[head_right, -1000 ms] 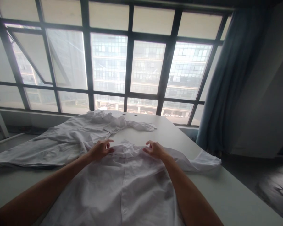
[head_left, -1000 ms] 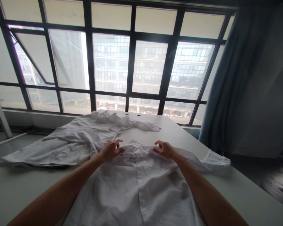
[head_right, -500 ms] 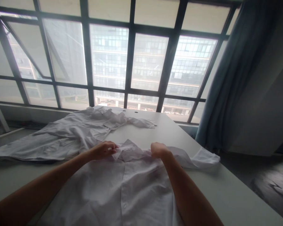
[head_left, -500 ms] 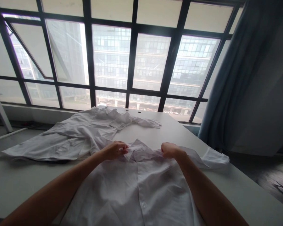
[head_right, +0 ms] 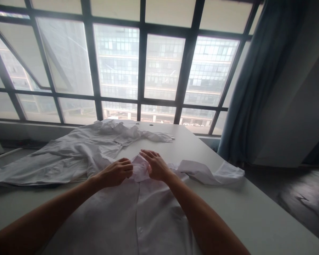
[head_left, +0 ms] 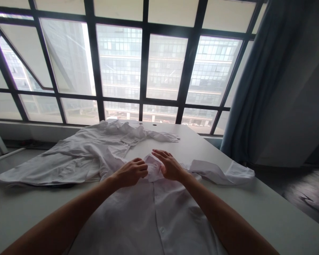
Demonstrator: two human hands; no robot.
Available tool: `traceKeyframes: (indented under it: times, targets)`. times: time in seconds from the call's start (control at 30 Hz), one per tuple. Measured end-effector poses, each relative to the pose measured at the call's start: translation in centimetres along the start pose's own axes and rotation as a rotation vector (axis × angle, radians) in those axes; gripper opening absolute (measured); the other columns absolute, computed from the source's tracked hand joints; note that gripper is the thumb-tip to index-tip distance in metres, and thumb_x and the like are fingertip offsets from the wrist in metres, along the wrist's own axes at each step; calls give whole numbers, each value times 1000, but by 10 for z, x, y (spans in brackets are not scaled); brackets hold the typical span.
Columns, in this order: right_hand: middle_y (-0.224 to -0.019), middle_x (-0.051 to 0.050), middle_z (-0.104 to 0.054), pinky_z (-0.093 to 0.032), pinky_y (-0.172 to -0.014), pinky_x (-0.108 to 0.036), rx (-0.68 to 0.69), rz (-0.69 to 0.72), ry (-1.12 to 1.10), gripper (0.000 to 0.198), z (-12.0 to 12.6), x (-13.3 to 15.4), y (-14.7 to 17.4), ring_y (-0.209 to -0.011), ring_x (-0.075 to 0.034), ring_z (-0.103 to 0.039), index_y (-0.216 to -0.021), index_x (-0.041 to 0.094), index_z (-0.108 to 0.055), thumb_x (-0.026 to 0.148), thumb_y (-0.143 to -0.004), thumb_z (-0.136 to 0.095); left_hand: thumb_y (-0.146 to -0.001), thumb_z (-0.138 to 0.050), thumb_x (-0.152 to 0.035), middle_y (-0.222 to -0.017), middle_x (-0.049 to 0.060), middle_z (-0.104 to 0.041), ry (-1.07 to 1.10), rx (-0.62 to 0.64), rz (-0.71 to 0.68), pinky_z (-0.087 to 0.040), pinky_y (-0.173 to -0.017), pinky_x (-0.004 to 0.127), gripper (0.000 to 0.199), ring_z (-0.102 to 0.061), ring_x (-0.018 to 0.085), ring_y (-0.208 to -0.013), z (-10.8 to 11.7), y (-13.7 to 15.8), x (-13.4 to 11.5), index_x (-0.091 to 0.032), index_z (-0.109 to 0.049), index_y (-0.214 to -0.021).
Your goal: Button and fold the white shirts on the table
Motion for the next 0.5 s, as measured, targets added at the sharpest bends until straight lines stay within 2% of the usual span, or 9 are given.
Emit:
traceKeyframes:
  times: [0.1,0.2,0.27,0.33,0.43,0.5]
  targets:
    - [-156,-7,-40,-35,-114,-46,50,65,-71,92,-3,16,-1,-144,-27,-33,-155,24,-32,-4,-69,-50,-96,-37,-7,-97,7,-68,44,-11,-63,-46,-91,33,33,-59,19,-92,2,-3,-11,-19,-64,-83]
    - [-143,-8,-55,-37,-109,-43,124,87,-70,89,-9,25,-2,-134,-27,-44,-152,24,-39,-3,-68,-53,-95,-37,-6,-96,7,-69,75,-31,-77,-46,-93,33,32,-61,19,-94,-1,-2,-11,-19,-64,-84]
    - [-128,-10,-64,-40,-103,-42,139,71,-15,79,-10,25,-3,-119,-27,-53,-144,23,-51,-1,-69,-55,-96,-37,-6,-93,7,-70,86,-49,-44,-46,-93,34,31,-62,18,-92,-2,-1,-5,-18,-63,-84]
    - [-113,-11,-68,-42,-98,-42,127,37,68,61,-7,20,-5,-105,-26,-56,-130,21,-63,1,-73,-56,-96,-37,-8,-93,8,-70,96,-50,5,-46,-92,34,30,-64,18,-89,-3,1,1,-18,-63,-86]
    - [-96,-10,-69,-40,-93,-40,97,1,175,33,0,15,-7,-94,-25,-56,-104,17,-73,5,-77,-57,-94,-54,-25,-96,7,-71,148,-58,160,-49,-84,35,11,-66,20,-85,-3,4,12,-19,-63,-96]
    - [-88,-9,-68,-39,-92,-39,76,6,215,24,4,17,-8,-89,-24,-55,-91,16,-73,6,-76,-57,-84,-70,-46,-98,7,-72,210,-82,306,-50,-75,34,38,-67,23,-82,-2,5,16,-19,-61,-108]
Point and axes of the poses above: each hand's wrist, its own y-axis away from the middle knuckle, its own z-axis out of the back of the hand, x = y × z, the point moved 7 cm from there along -y, towards the middle knuckle
